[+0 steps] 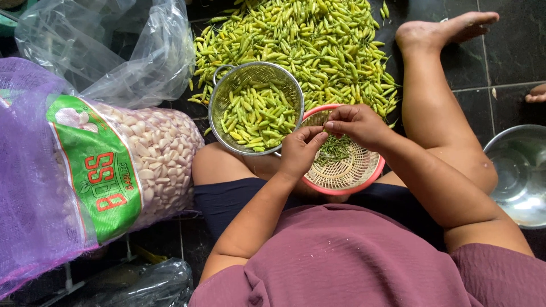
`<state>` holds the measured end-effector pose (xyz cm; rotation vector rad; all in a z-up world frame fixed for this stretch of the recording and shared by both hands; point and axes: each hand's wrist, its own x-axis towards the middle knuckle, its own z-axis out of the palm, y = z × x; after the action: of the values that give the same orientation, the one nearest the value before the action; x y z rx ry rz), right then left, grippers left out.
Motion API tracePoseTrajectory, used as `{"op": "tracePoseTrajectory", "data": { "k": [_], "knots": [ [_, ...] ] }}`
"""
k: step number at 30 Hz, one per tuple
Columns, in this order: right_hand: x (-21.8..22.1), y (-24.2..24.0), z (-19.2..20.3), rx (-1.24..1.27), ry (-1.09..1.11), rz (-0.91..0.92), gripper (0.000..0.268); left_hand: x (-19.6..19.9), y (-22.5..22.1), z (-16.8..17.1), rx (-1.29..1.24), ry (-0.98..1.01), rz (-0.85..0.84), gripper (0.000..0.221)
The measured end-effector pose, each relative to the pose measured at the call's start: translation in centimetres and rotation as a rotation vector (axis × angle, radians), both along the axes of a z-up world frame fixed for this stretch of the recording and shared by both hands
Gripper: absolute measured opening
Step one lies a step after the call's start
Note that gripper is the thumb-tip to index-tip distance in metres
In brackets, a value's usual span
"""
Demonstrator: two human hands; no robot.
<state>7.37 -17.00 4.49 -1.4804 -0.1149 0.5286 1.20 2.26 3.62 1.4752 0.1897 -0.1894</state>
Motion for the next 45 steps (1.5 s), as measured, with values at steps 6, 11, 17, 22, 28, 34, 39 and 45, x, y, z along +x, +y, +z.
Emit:
{"op": "tracePoseTrajectory", "data": {
  "k": [6, 11, 17, 22, 28, 34, 39, 45],
  "knots": [
    [-3.0, -0.1, 2.0, -0.352, -0.519, -0.07, 0.007, -1.2, -1.2, -1.9, -0.272, 0.215, -0.003, 0.03],
    [-3.4, -0.3, 1.6, -0.313, -0.321, -0.087, 0.012, -1.4, -1.5, -2.9, -0.287, 0.184, -0.045, 0.036],
    [-0.8, -3.2, -1.7, -0.779, -0.322, 0.132, 0.014, -1.1, -0.5, -2.0, -0.256, 0.119, 0.032, 0.028],
    [-0.2, -1.8, -6.2, -1.329, -0.511, 0.368, 0.022, -0.3, 0.3, -0.5, -0.36, 0.166, 0.143, 0.022],
    [0.7, 2.6, -8.6, -1.371, -0.607, 0.545, 0.03, 0.2, 1.7, -0.2, -0.454, 0.213, 0.239, 0.019],
    [1.4, 4.5, -11.6, -1.358, -0.706, 0.537, 0.018, 0.9, 3.7, 2.6, -0.327, 0.075, 0.247, 0.031],
    [2.2, 3.6, -10.1, -1.292, -0.543, 0.49, 0.019, 1.6, 5.8, 2.9, -0.13, -0.14, 0.299, 0.029],
    [1.4, 3.8, -9.7, -1.256, -0.611, 0.536, 0.02, 2.3, 7.2, 0.5, -0.263, 0.003, 0.353, 0.031]
  ]
}}
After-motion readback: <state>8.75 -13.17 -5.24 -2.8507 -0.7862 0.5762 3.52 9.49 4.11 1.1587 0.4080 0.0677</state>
